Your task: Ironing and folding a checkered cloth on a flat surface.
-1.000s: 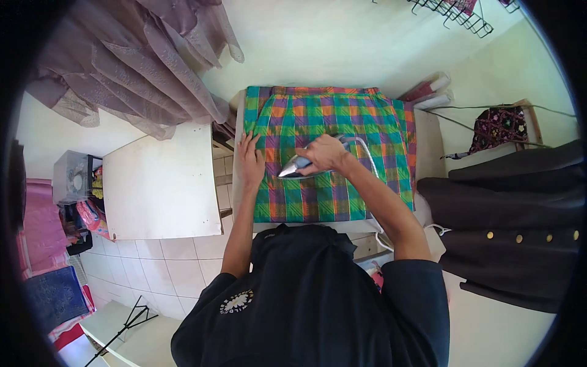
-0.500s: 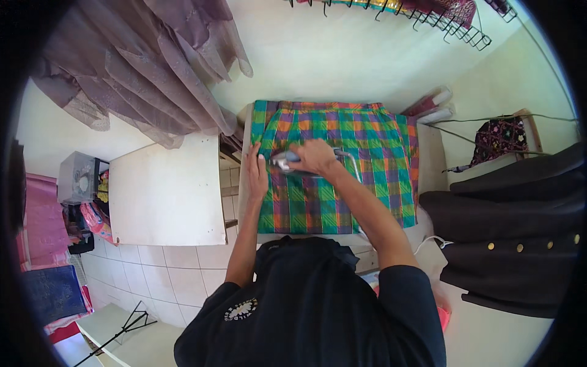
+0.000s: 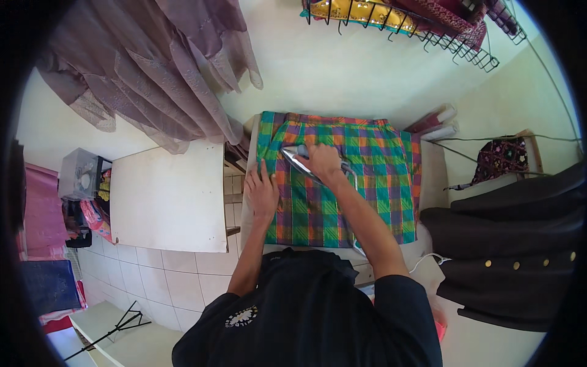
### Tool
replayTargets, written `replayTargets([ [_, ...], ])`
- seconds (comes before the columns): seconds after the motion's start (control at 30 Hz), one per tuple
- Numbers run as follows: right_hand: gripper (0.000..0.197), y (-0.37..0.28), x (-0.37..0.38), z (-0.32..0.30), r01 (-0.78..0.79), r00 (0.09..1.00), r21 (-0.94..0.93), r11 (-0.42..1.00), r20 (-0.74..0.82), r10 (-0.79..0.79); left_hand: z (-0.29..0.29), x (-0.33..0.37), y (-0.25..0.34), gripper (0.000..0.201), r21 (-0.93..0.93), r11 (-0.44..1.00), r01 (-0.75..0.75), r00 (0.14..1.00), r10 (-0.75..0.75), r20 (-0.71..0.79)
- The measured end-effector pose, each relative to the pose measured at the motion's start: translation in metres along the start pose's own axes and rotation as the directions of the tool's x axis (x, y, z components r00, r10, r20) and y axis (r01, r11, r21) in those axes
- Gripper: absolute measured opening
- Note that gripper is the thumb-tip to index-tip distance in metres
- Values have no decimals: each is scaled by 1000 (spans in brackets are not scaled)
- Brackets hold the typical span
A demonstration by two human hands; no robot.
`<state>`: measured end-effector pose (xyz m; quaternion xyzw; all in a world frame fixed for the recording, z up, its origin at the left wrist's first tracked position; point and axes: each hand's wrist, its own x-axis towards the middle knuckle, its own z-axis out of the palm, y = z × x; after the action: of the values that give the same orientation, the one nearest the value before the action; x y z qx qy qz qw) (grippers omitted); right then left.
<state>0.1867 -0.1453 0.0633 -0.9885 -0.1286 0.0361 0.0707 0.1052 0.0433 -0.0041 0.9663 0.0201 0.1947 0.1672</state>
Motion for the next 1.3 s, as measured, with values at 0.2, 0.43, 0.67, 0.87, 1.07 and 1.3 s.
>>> replayTargets([
  [0.2, 63, 6, 2, -2, 261, 962, -59, 963, 103, -255, 6, -27, 16, 64, -58, 989, -136, 972, 144, 187],
  [0.43, 69, 9, 46, 8, -141, 981, -4, 990, -134, 139, 9, -25, 16, 66, 14, 982, -188, 962, 181, 206],
  [0.67, 73, 14, 39, 3, -65, 997, 40, 997, -31, 66, 21, 35, 45, 41, -528, 849, -19, 989, 93, 114],
  [0.87, 49, 4, 22, 11, -51, 998, 112, 992, -14, 53, 72, 73, 31, 53, -804, 594, -7, 988, 126, 84],
  [1.07, 48, 17, 21, -4, -262, 950, 120, 958, -143, 278, 68, 74, 49, 56, -538, 829, -152, 943, 285, 172],
  [1.3, 54, 45, 4, 5, -278, 945, 142, 950, -138, 297, 82, 73, 46, 58, -315, 931, -185, 961, 238, 141],
])
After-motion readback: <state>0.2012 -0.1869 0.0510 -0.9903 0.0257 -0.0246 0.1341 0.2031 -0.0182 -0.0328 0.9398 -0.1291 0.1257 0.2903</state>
